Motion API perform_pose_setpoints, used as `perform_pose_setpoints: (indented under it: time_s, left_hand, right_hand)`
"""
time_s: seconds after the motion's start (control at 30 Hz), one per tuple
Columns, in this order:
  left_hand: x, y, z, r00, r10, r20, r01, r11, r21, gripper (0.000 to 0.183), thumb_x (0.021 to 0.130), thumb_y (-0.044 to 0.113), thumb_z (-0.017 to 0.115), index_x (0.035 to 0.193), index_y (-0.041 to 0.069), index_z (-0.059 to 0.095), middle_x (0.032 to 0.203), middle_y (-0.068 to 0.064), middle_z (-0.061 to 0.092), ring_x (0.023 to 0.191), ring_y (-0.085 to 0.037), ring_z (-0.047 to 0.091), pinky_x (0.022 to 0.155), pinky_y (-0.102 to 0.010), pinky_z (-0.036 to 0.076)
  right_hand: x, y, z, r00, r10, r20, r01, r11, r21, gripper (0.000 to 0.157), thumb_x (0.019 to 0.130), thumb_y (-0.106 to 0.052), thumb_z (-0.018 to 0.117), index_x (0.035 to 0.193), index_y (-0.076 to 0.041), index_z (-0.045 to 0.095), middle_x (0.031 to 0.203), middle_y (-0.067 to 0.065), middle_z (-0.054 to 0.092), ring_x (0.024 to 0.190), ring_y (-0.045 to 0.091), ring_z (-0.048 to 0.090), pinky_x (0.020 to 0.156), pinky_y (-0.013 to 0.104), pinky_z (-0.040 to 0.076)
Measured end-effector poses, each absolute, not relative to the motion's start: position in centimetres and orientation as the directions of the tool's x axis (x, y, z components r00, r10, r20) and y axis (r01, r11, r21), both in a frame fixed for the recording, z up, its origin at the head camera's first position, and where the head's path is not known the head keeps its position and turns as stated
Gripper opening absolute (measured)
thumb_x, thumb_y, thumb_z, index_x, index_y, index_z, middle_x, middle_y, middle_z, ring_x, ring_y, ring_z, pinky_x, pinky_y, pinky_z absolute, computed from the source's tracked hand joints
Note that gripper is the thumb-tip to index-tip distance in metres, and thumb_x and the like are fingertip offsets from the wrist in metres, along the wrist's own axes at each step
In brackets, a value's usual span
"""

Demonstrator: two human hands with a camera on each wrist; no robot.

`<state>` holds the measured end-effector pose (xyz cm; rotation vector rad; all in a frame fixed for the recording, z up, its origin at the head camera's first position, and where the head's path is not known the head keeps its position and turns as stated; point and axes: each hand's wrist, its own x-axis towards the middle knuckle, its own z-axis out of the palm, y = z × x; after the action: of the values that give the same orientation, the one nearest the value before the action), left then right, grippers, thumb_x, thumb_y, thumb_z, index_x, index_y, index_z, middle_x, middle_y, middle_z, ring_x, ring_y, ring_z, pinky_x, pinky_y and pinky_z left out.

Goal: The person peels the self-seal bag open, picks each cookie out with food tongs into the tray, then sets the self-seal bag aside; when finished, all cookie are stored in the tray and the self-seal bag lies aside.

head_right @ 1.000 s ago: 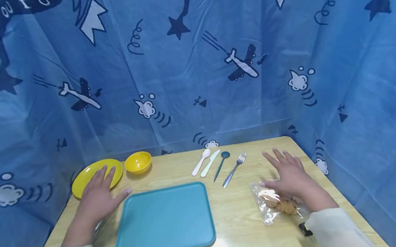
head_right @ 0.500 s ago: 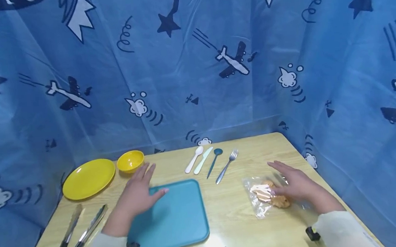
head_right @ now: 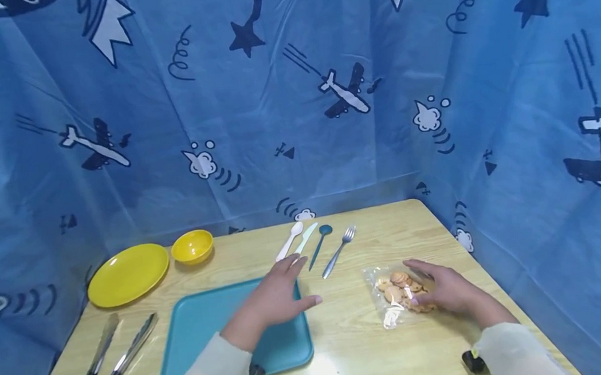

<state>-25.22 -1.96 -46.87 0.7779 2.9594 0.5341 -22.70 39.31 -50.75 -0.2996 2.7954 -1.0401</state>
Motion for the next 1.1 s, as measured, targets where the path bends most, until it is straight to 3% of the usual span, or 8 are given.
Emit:
perform_pose_setpoints:
  time_s: [0.3,0.43,0.53,0.73,0.83,1.1]
  left_hand:
    - [-24.1,4.1,-48.1,-0.812,0.582,-0.041,0.531,0.767,0.36,0.094,0.088,0.073,0.062,0.159,0.016,0.037,0.163,-0.009,0.037,0.149,-0.027,0.038,0.116,-0.042,0.041]
    - [-23.5,6.5,-48.6,-0.8,0.597,-0.053,0.545,0.762,0.35,0.087,0.087,0.072,0.064,0.148,0.013,0.049,0.144,-0.005,0.052,0.131,-0.019,0.053,0.108,-0.032,0.047]
    - [-23.0,8.0,-49.1,-0.793,0.607,-0.056,0.562,0.763,0.318,0.081,0.086,0.073,0.065,0.137,0.012,0.056,0.127,-0.002,0.056,0.115,-0.014,0.057,0.098,-0.026,0.051]
    - [-22.0,9.7,-49.9,-0.807,0.585,-0.087,0.552,0.798,0.241,0.093,0.084,0.077,0.063,0.142,0.006,0.052,0.14,-0.006,0.055,0.127,-0.016,0.055,0.104,-0.026,0.048]
    - [-21.7,10.3,-50.2,-0.814,0.576,-0.082,0.551,0.809,0.205,0.092,0.084,0.077,0.063,0.142,0.006,0.053,0.136,-0.004,0.057,0.126,-0.016,0.055,0.104,-0.026,0.048]
    - [-21.1,11.2,-50.7,-0.798,0.603,-0.02,0.599,0.795,0.097,0.057,0.092,0.055,0.067,0.126,0.009,0.061,0.105,0.003,0.058,0.101,-0.011,0.055,0.09,-0.022,0.051]
  right_hand:
    - [-22.7,38.7,-51.6,-0.964,-0.26,-0.062,-0.148,0.712,-0.686,0.093,0.081,-0.047,0.083,0.157,-0.014,0.042,0.16,0.023,0.038,0.148,0.053,0.028,0.116,0.069,0.024]
    - [-22.6,38.4,-51.8,-0.964,-0.256,-0.078,-0.132,0.706,-0.696,0.089,0.083,-0.046,0.082,0.156,-0.015,0.042,0.161,0.022,0.037,0.149,0.052,0.026,0.116,0.069,0.024]
    - [-22.4,38.2,-51.7,-0.962,-0.261,-0.076,-0.135,0.704,-0.697,0.088,0.083,-0.045,0.082,0.156,-0.015,0.043,0.161,0.022,0.037,0.149,0.052,0.027,0.115,0.07,0.025]
    - [-22.6,37.1,-51.8,-0.96,-0.273,-0.063,-0.151,0.696,-0.702,0.086,0.084,-0.046,0.081,0.156,-0.018,0.043,0.163,0.022,0.034,0.149,0.052,0.026,0.115,0.07,0.024]
    - [-22.7,36.7,-51.9,-0.96,-0.276,-0.052,-0.167,0.708,-0.686,0.085,0.084,-0.048,0.08,0.156,-0.019,0.044,0.163,0.025,0.031,0.148,0.054,0.025,0.114,0.072,0.022]
    - [-22.5,36.4,-52.3,-0.963,-0.267,-0.045,-0.165,0.709,-0.686,0.083,0.085,-0.045,0.081,0.154,-0.018,0.046,0.163,0.026,0.03,0.149,0.054,0.022,0.115,0.072,0.02]
